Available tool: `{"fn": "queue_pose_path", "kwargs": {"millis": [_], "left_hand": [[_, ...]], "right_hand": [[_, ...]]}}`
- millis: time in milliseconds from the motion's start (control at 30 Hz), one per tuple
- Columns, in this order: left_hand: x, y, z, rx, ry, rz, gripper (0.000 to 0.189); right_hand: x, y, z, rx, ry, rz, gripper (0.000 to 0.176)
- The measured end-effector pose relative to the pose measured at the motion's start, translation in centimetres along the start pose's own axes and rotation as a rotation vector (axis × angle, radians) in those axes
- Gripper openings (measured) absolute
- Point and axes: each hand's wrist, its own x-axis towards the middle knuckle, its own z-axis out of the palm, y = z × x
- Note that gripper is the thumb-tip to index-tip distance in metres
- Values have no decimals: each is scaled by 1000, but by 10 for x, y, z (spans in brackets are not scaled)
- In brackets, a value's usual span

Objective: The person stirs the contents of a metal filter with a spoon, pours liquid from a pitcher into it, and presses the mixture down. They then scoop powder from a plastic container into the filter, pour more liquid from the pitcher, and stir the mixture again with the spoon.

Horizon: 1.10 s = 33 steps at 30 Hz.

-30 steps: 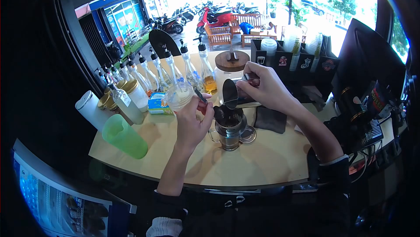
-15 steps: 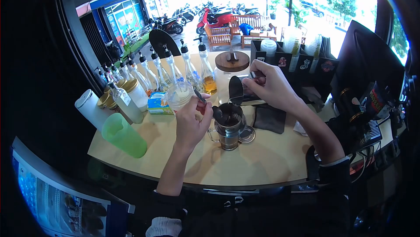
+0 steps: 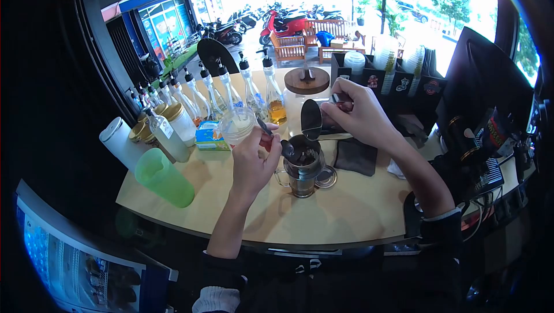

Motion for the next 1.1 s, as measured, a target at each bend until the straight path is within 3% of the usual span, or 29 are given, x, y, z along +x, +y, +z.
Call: {"fn": "queue_pose_path", "kwargs": {"millis": [300, 1100], "left_hand": [[-2, 0, 1, -1, 6, 19, 14], [-4, -2, 3, -19, 21, 35, 14]], "right_hand": [[3, 1, 6, -24, 49, -79, 24], [-6, -13, -17, -35, 36, 74, 28]]}}
